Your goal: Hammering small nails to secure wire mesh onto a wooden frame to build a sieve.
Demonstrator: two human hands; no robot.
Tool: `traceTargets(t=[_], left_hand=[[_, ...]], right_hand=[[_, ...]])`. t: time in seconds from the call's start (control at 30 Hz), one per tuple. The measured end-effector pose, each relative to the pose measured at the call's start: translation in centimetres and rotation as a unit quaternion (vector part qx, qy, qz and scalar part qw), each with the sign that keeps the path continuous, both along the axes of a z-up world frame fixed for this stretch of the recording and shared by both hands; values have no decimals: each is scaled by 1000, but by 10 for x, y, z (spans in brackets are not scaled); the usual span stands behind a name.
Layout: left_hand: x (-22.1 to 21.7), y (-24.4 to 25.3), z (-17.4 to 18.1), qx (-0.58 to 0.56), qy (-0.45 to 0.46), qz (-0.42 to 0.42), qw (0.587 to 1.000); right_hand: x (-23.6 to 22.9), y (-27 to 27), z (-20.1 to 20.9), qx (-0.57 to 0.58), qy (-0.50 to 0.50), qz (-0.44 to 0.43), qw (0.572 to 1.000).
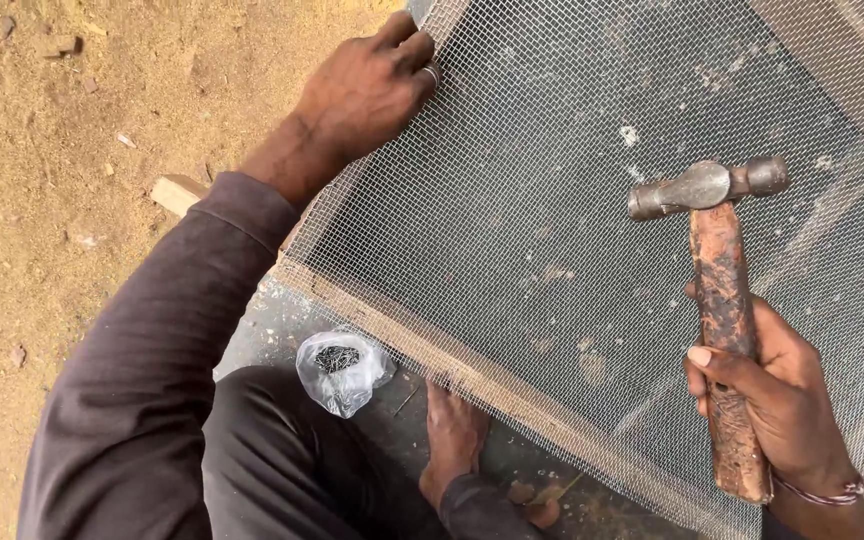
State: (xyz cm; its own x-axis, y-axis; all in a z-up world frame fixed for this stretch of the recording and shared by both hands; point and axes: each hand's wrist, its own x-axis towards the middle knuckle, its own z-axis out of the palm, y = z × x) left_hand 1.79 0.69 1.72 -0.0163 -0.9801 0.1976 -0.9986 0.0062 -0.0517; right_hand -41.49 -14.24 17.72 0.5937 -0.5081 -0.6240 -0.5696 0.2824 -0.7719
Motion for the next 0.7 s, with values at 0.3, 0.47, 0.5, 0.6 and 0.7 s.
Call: traceTargets(t=[0.3, 0.47, 0.5, 0.6, 0.7], left_hand=[[1, 13, -15, -54, -13, 5, 998], [7, 8, -9, -17, -9, -20, 1000], [8, 8, -6, -3, -13, -42, 999], [14, 12, 11, -31, -106, -119, 987], [13, 19, 16, 10, -115, -95, 989]], right_hand=[[-6, 2, 1, -10, 41, 11, 999], [-10, 2, -3, -12, 33, 14, 999], [-11, 3, -3, -10, 36, 10, 999], [-4, 5, 0, -5, 51, 7, 999], [-7, 6, -6, -5, 61, 10, 998]])
